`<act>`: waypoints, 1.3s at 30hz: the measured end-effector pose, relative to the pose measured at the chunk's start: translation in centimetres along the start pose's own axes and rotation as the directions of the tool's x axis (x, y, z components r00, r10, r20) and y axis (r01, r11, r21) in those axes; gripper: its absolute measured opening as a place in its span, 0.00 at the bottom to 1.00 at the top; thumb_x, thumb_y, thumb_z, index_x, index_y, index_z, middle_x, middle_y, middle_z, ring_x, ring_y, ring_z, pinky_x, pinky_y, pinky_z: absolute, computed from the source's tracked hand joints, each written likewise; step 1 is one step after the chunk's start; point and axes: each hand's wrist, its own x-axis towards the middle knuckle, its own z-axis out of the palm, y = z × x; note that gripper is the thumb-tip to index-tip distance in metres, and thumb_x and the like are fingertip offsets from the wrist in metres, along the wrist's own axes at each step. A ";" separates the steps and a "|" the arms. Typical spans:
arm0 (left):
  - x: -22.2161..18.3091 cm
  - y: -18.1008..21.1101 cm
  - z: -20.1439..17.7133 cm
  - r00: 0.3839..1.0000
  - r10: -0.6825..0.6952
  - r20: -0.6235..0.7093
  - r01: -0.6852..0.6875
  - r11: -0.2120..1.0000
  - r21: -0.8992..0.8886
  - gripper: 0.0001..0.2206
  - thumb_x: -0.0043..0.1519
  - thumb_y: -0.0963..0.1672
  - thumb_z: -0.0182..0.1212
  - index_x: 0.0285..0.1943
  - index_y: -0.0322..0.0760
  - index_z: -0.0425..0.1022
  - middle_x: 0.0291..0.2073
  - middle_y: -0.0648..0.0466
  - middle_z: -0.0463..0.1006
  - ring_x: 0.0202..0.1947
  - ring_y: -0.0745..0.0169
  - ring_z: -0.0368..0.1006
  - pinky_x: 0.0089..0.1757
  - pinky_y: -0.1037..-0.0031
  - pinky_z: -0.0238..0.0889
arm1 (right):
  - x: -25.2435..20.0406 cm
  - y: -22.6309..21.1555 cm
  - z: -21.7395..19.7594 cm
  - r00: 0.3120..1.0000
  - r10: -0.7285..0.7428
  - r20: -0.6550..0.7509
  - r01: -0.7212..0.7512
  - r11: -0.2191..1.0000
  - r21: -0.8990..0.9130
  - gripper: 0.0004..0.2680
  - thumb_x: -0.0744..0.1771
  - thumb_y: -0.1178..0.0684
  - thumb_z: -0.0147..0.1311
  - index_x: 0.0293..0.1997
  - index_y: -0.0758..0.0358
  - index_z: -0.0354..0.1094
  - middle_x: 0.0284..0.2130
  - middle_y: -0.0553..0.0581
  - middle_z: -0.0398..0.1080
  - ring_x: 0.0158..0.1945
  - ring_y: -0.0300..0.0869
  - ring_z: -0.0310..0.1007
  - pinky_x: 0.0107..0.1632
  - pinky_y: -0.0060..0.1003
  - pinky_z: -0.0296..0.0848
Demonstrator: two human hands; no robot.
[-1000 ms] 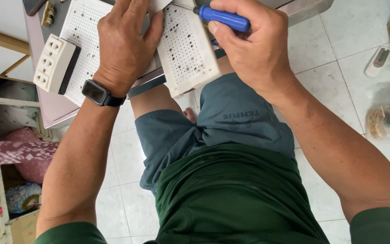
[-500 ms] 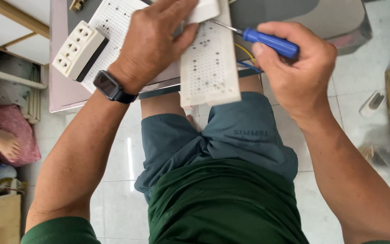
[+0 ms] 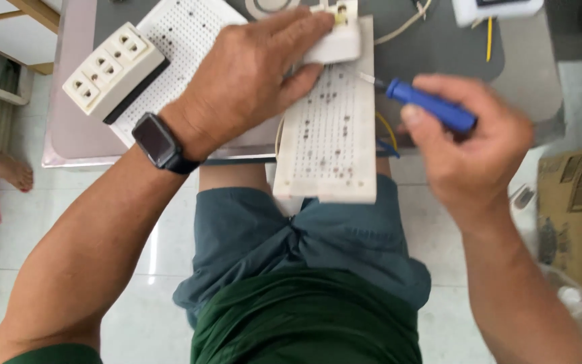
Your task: The person is wiring an electrical socket component, inserting wires into terminals and tightening them with a screwdriver.
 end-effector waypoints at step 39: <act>1.2 -0.9 -0.4 0.997 0.023 0.075 -0.021 1.000 -0.021 0.16 0.66 0.39 0.68 0.60 0.29 0.70 0.53 0.43 0.74 0.41 0.50 0.79 0.38 0.67 0.75 | 3.3 1.6 -0.3 0.975 0.174 0.140 -0.179 0.984 0.022 0.08 0.66 0.65 0.58 0.47 0.80 0.67 0.33 0.67 0.73 0.33 0.46 0.75 0.40 0.32 0.73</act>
